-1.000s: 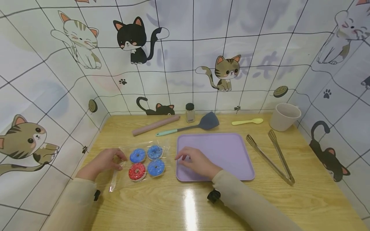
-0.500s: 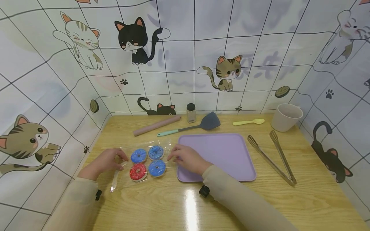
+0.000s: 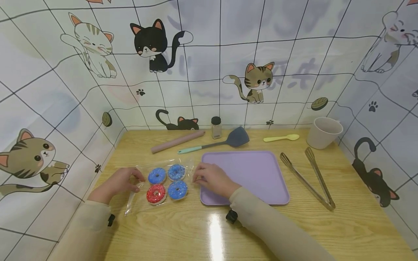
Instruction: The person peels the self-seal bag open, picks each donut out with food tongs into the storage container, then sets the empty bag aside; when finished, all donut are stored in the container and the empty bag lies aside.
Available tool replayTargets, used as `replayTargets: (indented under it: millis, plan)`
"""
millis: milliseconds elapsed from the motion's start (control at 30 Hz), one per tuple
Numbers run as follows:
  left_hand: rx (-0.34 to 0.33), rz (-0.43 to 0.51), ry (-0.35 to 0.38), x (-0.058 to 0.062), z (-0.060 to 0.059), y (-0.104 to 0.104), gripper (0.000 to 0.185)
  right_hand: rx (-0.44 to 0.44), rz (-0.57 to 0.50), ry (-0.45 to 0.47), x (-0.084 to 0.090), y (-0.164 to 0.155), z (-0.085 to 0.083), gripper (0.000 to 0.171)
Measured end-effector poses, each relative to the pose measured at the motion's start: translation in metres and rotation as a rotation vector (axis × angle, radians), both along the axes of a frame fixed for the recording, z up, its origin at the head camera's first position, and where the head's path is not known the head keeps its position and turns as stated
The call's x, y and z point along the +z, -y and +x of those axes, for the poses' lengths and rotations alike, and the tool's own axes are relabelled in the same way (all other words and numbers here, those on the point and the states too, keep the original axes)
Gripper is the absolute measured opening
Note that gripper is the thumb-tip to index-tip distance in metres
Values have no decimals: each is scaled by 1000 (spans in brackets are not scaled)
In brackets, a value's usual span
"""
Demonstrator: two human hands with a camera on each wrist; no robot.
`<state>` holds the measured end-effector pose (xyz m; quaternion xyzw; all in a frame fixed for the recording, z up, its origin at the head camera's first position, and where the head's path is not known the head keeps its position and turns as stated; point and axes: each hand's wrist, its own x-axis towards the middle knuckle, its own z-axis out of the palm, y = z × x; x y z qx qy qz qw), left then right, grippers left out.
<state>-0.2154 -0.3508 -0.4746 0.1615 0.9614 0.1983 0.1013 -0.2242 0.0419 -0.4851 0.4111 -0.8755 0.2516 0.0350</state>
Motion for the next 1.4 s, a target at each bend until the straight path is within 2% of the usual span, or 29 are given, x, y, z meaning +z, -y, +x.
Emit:
replayTargets:
  millis: [267, 500, 833, 1033, 1100, 1267, 1333, 1400]
  plan:
    - [-14, -11, -2, -2, -2, 0, 28, -43, 10, -9, -6, -7, 1, 4]
    - [-30, 8, -2, 2, 0, 1, 27, -79, 28, -12, -9, -11, -2, 4]
    - [-22, 14, -11, 4, 1, 6, 29, -100, 26, -7, -5, -19, 0, 3]
    - [-8, 19, 9, 5, 3, 1, 29, -111, 43, -5, -11, -27, 3, 4]
    - [-13, 17, 8, 4, 3, 1, 29, -101, 3, 30, -13, -29, 2, 5]
    - [-31, 6, -5, 3, 0, 0, 30, -90, -188, 225, -11, -35, 0, 12]
    - [-28, 3, -3, 2, -1, 0, 30, -94, -215, 255, -10, -37, -1, 13]
    - [-23, 2, 2, 1, -2, 0, 30, -97, -193, 231, -10, -37, -4, 14]
